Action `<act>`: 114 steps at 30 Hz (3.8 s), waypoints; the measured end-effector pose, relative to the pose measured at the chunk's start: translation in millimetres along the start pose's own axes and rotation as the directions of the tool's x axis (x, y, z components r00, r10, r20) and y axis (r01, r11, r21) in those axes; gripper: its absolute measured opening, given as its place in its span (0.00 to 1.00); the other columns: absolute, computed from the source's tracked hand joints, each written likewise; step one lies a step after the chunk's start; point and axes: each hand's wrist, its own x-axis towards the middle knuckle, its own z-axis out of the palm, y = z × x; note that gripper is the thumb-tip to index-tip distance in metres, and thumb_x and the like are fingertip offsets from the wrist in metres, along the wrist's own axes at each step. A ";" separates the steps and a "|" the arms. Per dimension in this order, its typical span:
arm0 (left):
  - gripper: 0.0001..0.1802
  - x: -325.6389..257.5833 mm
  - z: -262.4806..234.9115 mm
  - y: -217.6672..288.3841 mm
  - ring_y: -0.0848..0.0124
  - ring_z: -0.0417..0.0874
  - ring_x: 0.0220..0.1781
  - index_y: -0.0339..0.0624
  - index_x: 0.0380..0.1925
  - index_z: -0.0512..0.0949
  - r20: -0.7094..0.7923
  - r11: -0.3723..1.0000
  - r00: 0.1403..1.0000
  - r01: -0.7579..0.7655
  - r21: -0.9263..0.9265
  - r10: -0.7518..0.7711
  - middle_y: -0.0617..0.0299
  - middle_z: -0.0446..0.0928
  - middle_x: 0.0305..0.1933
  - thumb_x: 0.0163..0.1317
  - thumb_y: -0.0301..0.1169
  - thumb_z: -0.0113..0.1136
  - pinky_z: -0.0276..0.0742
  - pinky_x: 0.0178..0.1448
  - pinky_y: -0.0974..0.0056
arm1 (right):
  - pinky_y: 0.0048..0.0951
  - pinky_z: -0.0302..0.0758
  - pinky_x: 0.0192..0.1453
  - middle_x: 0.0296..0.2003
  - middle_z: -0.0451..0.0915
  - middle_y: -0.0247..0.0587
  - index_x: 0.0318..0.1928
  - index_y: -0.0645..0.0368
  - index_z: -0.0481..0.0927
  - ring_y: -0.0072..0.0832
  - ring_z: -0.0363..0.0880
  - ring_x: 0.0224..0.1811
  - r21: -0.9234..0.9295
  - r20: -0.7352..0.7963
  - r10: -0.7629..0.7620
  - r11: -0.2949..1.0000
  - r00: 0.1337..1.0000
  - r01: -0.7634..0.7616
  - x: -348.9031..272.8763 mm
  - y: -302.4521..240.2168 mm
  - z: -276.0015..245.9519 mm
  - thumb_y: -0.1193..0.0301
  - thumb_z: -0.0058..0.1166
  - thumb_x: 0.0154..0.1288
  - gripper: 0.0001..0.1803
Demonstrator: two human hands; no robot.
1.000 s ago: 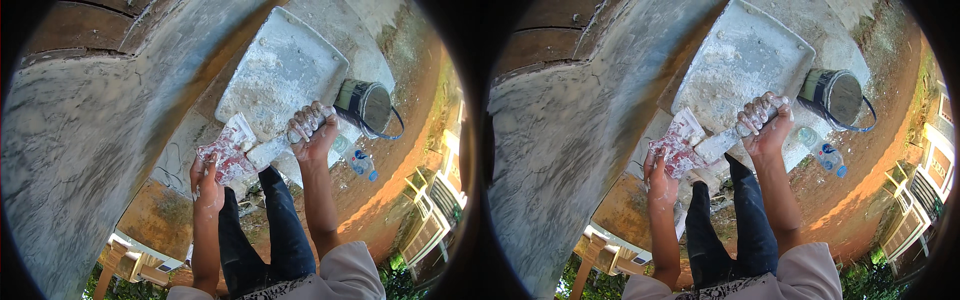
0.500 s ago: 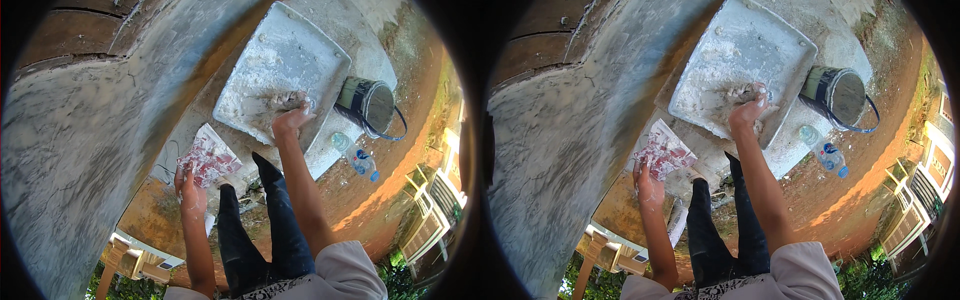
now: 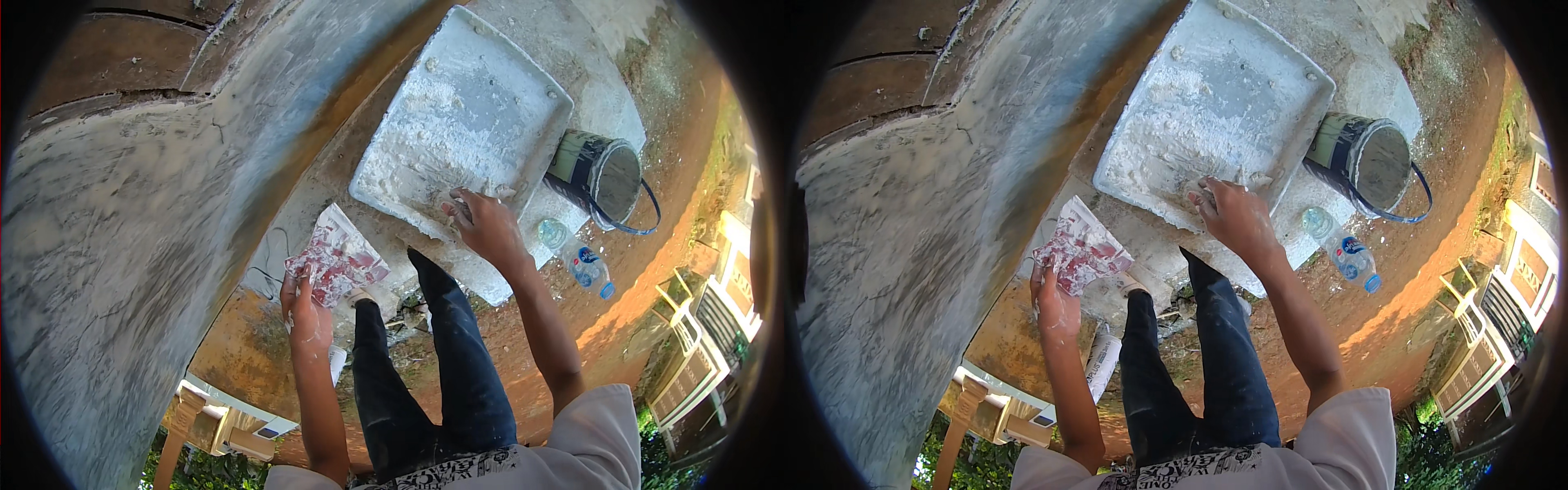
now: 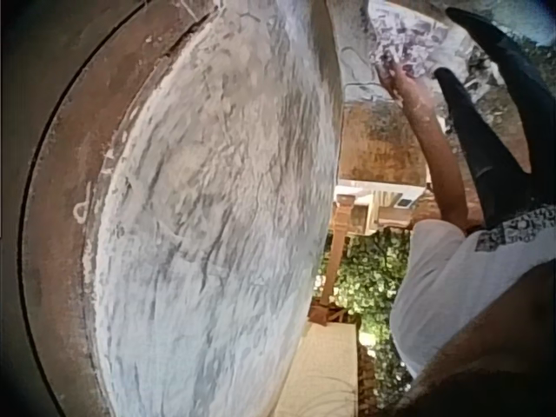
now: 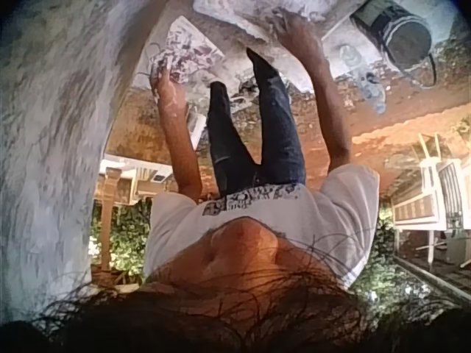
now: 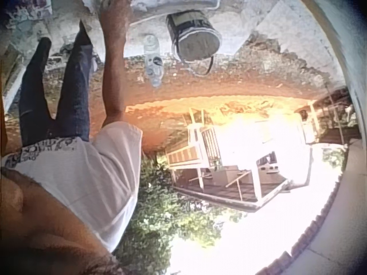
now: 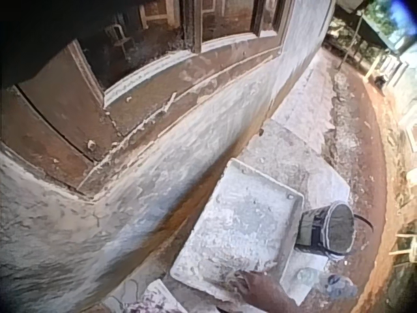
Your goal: The person applies wall putty to a wall using a spatula and a putty knife, smoothing the putty onto the surface.
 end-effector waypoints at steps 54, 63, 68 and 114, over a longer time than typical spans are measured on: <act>0.18 -24.0 -20.4 46.1 0.59 0.76 0.58 0.34 0.56 0.69 0.237 0.985 0.967 -0.056 -0.166 0.095 0.51 0.73 0.57 0.68 0.29 0.50 0.71 0.62 0.51 | 0.24 0.74 0.47 0.38 0.83 0.42 0.50 0.70 0.79 0.20 0.77 0.38 0.720 -0.063 -0.056 0.689 0.996 0.084 0.9 5.8 -28.7 0.76 0.53 0.64 0.15; 0.20 -167.7 -77.4 110.0 0.58 0.77 0.58 0.42 0.56 0.73 0.330 0.833 0.944 0.165 -0.527 0.022 0.56 0.78 0.55 0.68 0.38 0.50 0.72 0.63 0.49 | 0.21 0.65 0.32 0.26 0.74 0.27 0.48 0.68 0.81 0.14 0.66 0.28 0.688 -0.155 -0.067 0.708 0.986 0.156 -114.9 -43.3 -149.5 0.70 0.54 0.66 0.15; 0.22 -249.2 -112.0 132.1 0.56 0.77 0.59 0.42 0.58 0.71 0.228 0.782 0.957 0.001 -0.623 0.181 0.55 0.77 0.57 0.67 0.39 0.52 0.73 0.62 0.49 | 0.23 0.68 0.29 0.25 0.78 0.32 0.46 0.70 0.81 0.15 0.68 0.26 0.543 -0.163 -0.351 0.748 0.922 0.381 -178.9 -129.8 -208.0 0.69 0.56 0.65 0.16; 0.29 -200.6 -638.3 382.9 0.63 0.69 0.23 0.25 0.60 0.65 -0.752 0.339 -0.338 -0.736 0.586 0.566 0.41 0.76 0.48 0.54 0.16 0.40 0.69 0.30 0.63 | 0.22 0.70 0.28 0.28 0.77 0.34 0.45 0.65 0.77 0.20 0.73 0.26 0.629 0.606 -0.730 0.683 0.316 0.372 -322.8 -707.4 64.7 0.46 0.54 0.65 0.30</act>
